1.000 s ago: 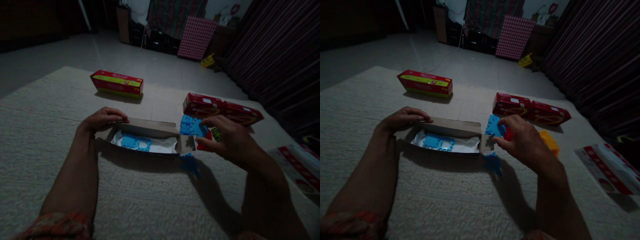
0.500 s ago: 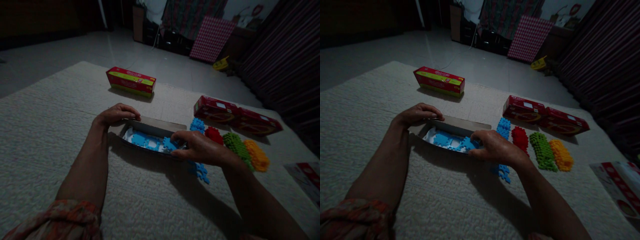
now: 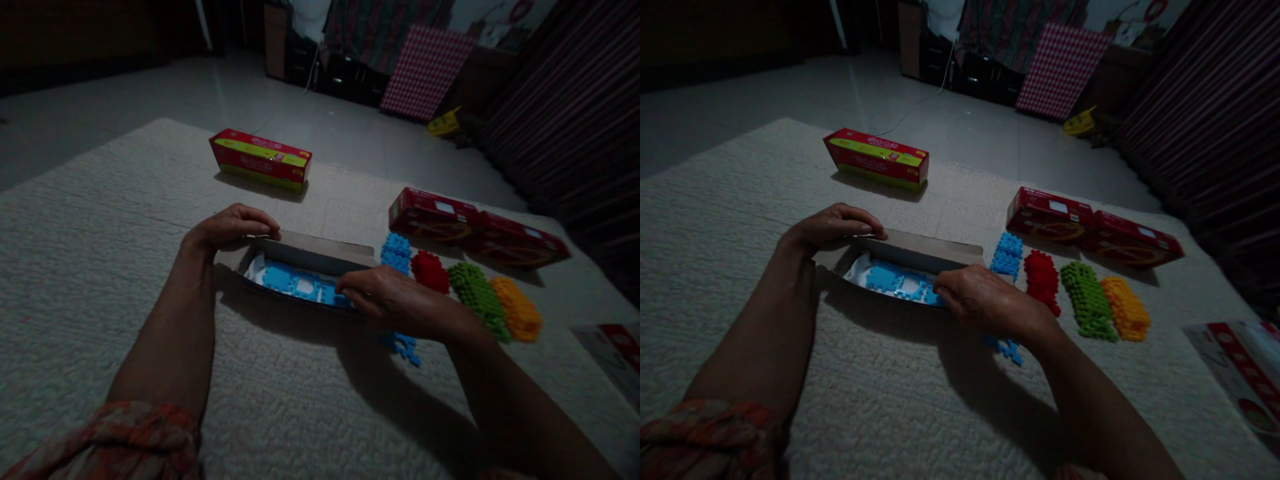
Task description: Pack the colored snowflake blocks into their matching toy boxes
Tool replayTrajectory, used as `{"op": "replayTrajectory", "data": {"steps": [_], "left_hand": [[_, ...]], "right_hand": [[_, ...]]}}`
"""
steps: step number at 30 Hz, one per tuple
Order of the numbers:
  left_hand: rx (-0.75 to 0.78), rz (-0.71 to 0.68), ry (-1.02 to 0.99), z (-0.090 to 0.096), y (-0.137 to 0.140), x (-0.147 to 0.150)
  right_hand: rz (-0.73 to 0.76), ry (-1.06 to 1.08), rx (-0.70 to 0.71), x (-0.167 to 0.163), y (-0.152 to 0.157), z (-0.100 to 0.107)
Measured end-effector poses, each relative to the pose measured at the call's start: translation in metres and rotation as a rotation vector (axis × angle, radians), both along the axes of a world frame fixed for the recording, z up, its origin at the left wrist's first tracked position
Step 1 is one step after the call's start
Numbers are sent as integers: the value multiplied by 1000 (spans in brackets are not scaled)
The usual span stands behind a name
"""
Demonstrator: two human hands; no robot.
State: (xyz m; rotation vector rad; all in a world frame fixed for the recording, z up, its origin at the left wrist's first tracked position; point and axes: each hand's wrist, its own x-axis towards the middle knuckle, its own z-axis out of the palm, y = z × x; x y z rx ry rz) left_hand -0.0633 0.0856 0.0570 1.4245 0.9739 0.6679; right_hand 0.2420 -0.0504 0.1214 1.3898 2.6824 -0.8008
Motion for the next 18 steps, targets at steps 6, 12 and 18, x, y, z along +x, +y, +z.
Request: {"op": "replayTrajectory", "data": {"steps": [6,12,18], "left_hand": [[6,9,19,2,-1,1],[5,17,-3,1,-1,1],[37,-35,-8,1,0,0]], "right_hand": [[118,-63,-118,-6,5,0],[119,-119,-112,-3,1,-5],[51,-110,-146,-6,-4,-2]]}}
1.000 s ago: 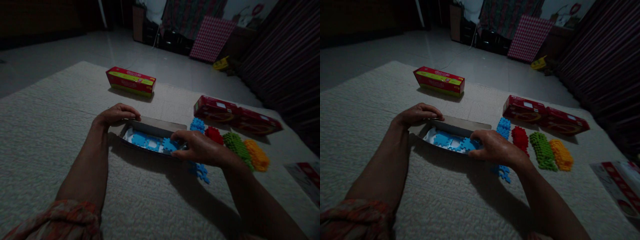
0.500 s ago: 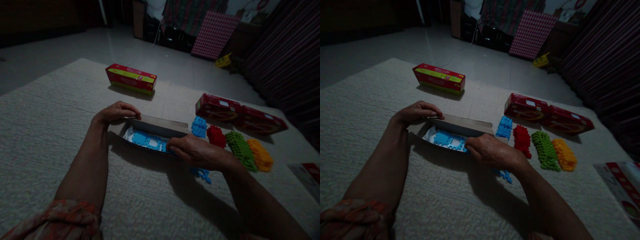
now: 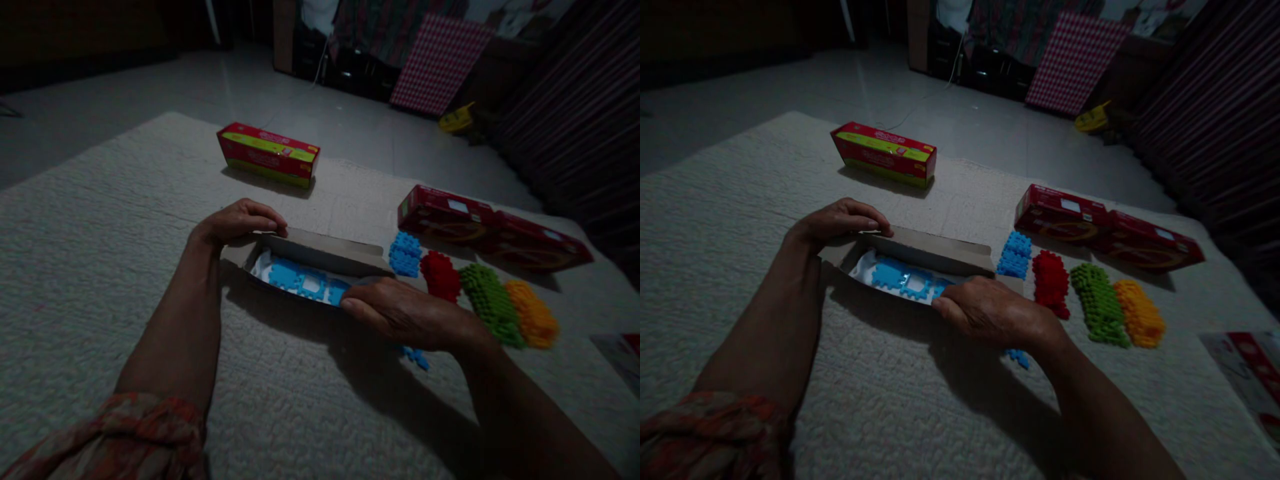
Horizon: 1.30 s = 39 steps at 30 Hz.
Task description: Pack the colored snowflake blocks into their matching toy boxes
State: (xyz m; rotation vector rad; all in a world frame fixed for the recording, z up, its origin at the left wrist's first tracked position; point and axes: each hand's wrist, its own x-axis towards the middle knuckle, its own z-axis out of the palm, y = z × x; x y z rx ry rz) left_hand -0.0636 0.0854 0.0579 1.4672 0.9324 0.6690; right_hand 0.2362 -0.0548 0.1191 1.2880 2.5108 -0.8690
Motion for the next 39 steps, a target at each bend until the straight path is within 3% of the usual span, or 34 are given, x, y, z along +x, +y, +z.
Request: {"op": "replayTrajectory", "data": {"steps": [7,11,16,21,39], "left_hand": [[-36,19,-14,-1,0,1],[-43,8,-19,0,-1,2],[-38,20,-1,1,-1,1],[-46,45,24,0,-1,2],[-48,52,19,1,-2,2]], "right_hand": [[-29,47,16,0,0,3],[-37,176,47,-11,6,6],[31,263,-19,-26,9,-3],[35,250,-46,-30,10,-13],[87,210,-80,-34,17,-16]]}}
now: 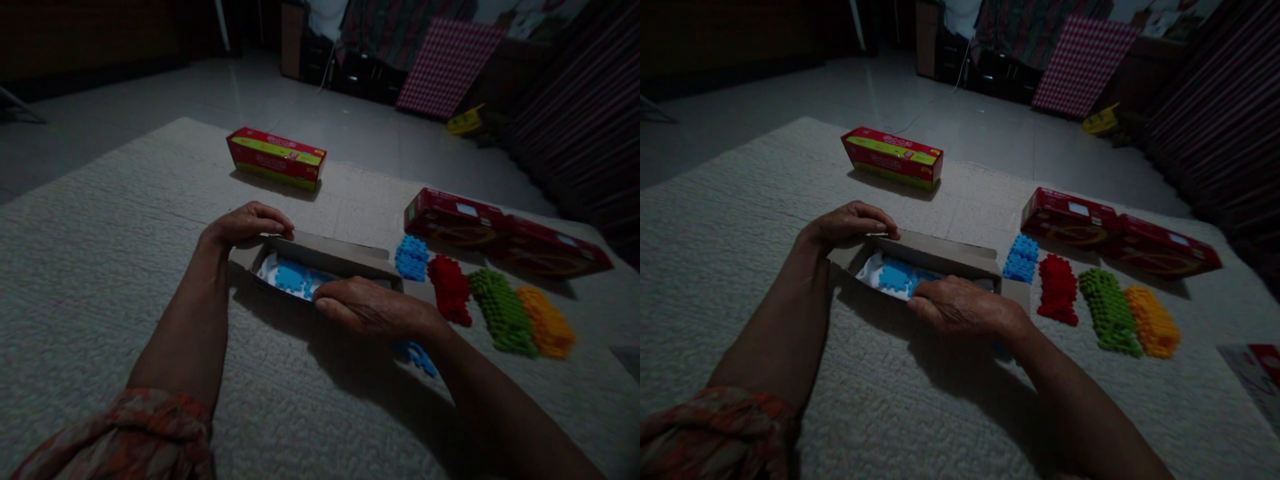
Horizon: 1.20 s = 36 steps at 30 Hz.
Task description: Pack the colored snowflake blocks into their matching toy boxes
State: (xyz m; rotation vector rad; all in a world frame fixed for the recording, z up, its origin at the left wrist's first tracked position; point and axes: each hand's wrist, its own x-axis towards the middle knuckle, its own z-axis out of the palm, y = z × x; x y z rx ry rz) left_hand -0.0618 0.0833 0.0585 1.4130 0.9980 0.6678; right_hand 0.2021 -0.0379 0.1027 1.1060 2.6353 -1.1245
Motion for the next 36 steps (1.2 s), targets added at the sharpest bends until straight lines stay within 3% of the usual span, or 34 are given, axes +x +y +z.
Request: {"op": "replayTrajectory", "data": {"steps": [3,6,10,12,14,17,23,29,36], "left_hand": [[0,-8,-7,1,0,0],[11,-17,22,1,1,0],[33,-21,56,-2,3,-2],[42,-27,69,-3,5,-3],[43,-30,96,-3,5,-3],[65,-26,141,0,4,-2],[63,-30,183,4,2,-1],[80,-35,213,5,3,-2],[41,-25,175,6,1,-1]], "right_hand": [[10,-3,17,-1,0,3],[-63,87,114,12,-5,20],[-410,270,382,60,-16,47],[-591,266,513,91,-20,49],[-706,202,597,120,-22,37],[-733,17,653,149,-24,6],[-714,-197,699,152,-26,-43],[-735,-254,800,142,-22,-59],[-732,-328,810,132,-18,-60]]}}
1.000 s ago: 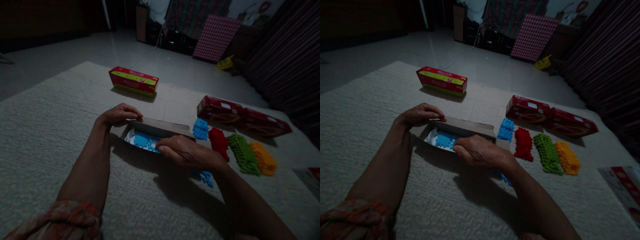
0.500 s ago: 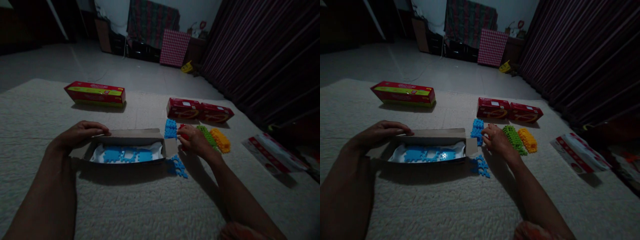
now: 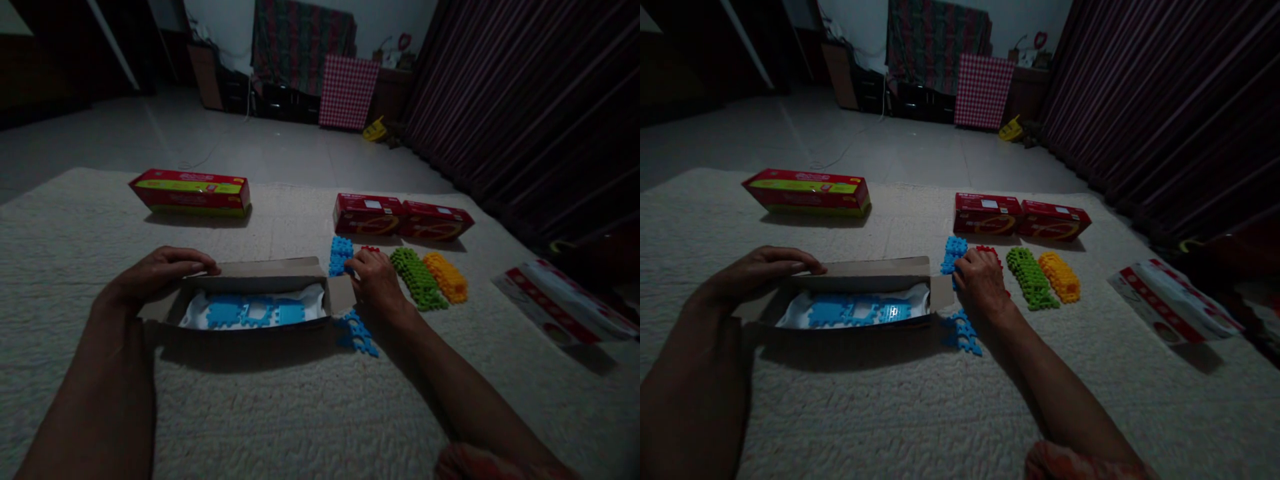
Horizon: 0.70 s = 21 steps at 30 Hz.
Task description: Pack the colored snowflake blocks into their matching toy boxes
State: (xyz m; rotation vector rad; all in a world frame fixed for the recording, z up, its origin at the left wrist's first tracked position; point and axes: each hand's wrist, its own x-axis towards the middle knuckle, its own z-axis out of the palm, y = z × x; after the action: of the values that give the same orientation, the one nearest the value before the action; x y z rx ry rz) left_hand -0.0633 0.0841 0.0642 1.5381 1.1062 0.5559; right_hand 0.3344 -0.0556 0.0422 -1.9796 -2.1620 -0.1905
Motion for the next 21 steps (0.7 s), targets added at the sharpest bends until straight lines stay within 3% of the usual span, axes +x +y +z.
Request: {"op": "replayTrajectory", "data": {"steps": [6,10,14,17,21], "left_hand": [[-8,26,-27,-1,-1,0],[11,25,-66,-3,-1,1],[14,9,-108,-4,0,1],[13,-3,-128,-4,0,1],[1,-19,-157,-5,1,0]], "right_hand": [[-17,64,100,11,-2,9],[-55,157,243,23,-3,34],[46,216,375,6,-3,62],[164,221,337,-24,-2,71],[250,165,178,-66,1,71]]}}
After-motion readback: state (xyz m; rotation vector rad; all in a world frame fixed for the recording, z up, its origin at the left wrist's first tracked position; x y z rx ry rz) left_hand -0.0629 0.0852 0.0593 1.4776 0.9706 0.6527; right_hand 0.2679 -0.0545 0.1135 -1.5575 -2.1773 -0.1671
